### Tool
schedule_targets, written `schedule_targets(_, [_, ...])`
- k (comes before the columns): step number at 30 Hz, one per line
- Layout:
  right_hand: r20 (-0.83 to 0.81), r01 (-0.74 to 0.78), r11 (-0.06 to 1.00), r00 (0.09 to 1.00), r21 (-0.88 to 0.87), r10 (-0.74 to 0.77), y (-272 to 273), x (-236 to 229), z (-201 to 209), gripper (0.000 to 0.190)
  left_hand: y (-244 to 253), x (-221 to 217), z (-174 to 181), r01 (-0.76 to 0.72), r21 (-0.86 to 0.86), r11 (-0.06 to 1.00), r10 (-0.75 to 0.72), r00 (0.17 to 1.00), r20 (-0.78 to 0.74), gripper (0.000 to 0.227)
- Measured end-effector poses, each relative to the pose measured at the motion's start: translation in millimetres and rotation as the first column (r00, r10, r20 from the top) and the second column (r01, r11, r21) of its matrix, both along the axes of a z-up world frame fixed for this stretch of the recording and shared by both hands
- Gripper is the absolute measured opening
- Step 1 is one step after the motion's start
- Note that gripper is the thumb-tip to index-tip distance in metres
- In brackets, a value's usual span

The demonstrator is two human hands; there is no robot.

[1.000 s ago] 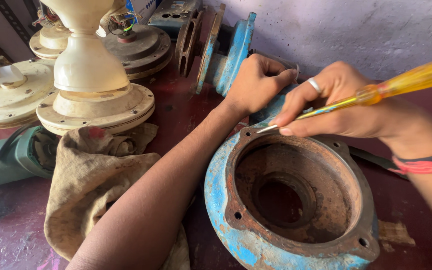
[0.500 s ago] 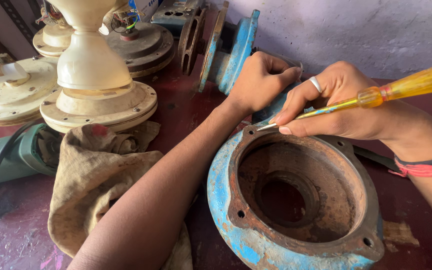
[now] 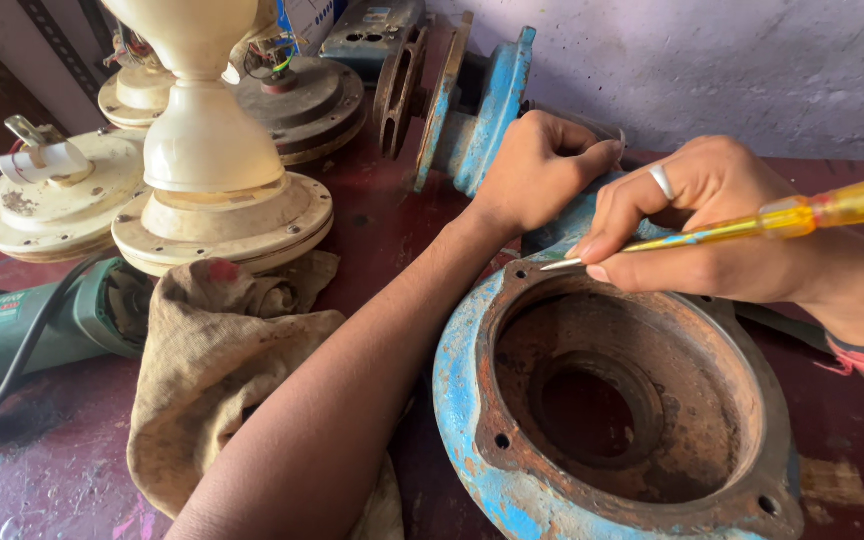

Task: The person uses a screwdriver to scrape rust and debris from the inner rim of a blue metal housing. They repeatedly wipe the area with a cloth to remove loosened particles. The work is performed on a red workbench with other disassembled parts nearby.

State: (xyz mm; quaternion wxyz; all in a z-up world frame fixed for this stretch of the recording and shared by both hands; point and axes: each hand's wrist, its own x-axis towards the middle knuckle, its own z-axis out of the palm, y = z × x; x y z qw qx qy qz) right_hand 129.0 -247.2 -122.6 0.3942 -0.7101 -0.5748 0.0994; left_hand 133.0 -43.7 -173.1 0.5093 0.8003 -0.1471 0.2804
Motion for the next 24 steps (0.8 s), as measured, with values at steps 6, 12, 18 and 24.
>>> schedule_targets(6, [0.017, -0.118, 0.977, 0.993, 0.177, 0.117, 14, -11, -5, 0.009, 1, 4, -4, 0.012, -0.003, 1.000, -0.012, 0.999, 0.031, 0.033])
schedule_targets(12, [0.109, -0.201, 0.969, 0.976, 0.144, 0.187, 7, -9, 3, 0.009, 1, 3, -4, 0.020, -0.014, 1.000, -0.020, 1.000, 0.021, 0.032])
schedule_targets(18, [0.242, -0.144, 0.984, 0.963, 0.102, 0.116, 19, -27, 19, 0.008, 1, 2, -3, -0.010, 0.022, 1.000, 0.009, 0.999, 0.043, 0.033])
schedule_targets(24, [0.114, -0.074, 0.993, 0.991, 0.092, 0.063, 19, -27, 16, 0.007, 1, 1, -3, -0.018, 0.020, 1.000, 0.018, 0.999, 0.028, 0.035])
